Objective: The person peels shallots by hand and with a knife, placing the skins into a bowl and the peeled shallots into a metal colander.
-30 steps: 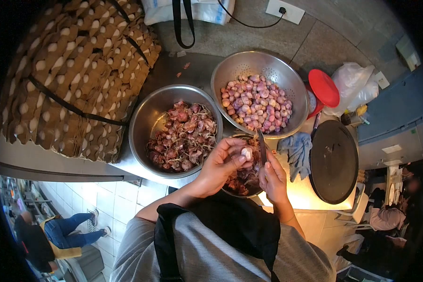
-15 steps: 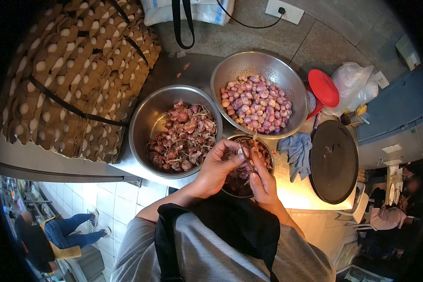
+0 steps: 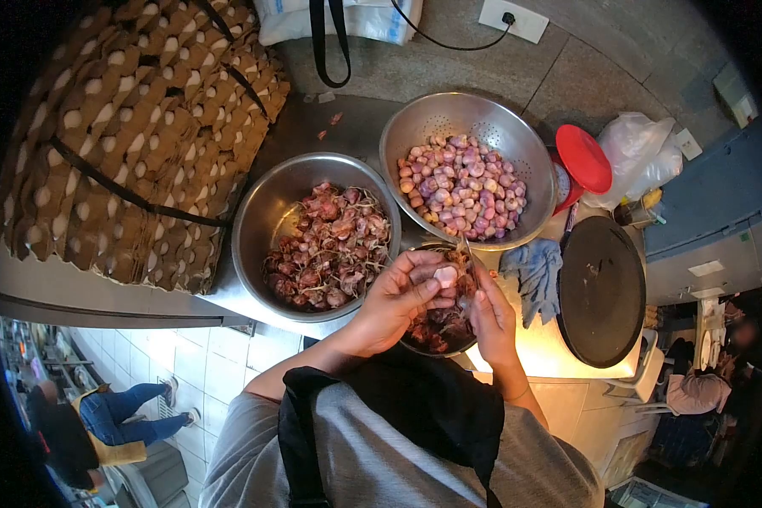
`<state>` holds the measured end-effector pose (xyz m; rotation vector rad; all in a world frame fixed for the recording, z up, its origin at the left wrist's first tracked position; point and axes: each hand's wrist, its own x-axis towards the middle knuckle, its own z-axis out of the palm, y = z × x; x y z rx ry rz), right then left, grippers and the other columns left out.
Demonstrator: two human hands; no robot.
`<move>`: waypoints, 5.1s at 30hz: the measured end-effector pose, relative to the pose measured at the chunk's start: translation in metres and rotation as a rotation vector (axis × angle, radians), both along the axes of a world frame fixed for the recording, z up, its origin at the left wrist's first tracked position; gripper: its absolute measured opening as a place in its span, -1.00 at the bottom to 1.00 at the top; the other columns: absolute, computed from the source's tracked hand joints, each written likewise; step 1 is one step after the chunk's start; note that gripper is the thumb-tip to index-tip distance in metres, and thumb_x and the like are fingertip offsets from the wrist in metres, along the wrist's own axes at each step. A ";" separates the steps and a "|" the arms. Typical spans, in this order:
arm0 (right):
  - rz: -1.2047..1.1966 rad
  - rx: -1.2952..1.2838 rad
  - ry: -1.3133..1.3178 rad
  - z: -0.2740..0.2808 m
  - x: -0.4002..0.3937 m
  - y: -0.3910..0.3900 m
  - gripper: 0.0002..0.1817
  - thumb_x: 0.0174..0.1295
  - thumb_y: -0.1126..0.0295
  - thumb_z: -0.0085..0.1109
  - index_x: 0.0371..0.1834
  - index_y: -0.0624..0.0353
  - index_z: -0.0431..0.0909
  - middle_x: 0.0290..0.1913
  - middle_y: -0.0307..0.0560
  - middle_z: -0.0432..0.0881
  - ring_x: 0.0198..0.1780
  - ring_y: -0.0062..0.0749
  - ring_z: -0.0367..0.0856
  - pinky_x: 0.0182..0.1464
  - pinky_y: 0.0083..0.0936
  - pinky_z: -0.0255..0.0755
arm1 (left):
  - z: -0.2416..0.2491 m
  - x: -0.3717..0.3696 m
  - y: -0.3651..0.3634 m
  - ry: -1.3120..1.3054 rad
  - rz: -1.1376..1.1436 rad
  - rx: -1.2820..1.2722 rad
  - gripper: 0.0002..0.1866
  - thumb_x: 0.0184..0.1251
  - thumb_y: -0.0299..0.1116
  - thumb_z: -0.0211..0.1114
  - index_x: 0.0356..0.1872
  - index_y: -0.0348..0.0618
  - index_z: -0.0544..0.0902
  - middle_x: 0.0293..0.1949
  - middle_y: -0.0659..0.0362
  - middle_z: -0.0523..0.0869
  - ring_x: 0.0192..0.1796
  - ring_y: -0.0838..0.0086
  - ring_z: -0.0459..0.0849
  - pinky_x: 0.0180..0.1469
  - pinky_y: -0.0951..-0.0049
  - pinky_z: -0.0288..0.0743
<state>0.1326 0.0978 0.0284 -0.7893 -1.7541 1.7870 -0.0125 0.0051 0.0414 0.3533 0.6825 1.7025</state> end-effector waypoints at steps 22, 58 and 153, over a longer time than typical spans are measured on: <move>0.169 0.164 0.049 0.007 0.004 -0.009 -0.57 0.30 0.39 -0.19 0.23 0.25 0.19 -0.33 -0.19 0.48 -0.40 -0.54 0.42 -0.34 -0.71 0.29 | -0.003 -0.002 0.001 0.101 0.063 -0.034 -0.80 0.23 -0.57 0.06 -0.13 -0.15 0.44 -0.15 0.19 0.55 -0.07 0.51 0.53 0.01 0.44 0.44; 0.034 -0.047 0.069 0.010 0.010 0.002 -0.55 0.30 0.38 -0.20 0.26 0.22 0.14 -0.47 -0.40 0.32 -0.62 -0.81 0.09 -0.59 -0.83 -0.01 | -0.009 -0.005 0.003 0.129 0.037 -0.049 -0.70 0.27 -0.51 0.04 0.04 -0.20 0.37 0.03 0.14 0.47 0.06 0.51 0.45 0.09 0.45 0.34; 0.264 -0.320 0.359 -0.001 -0.013 -0.025 -0.42 0.32 0.30 -0.23 0.36 0.13 -0.16 -0.58 -0.28 0.29 -0.71 -0.65 0.14 -0.65 -0.73 0.07 | -0.006 -0.019 -0.006 0.103 0.051 -0.041 -0.82 0.15 -0.52 0.20 -0.22 -0.21 0.45 -0.18 0.19 0.56 -0.07 0.53 0.52 0.00 0.47 0.44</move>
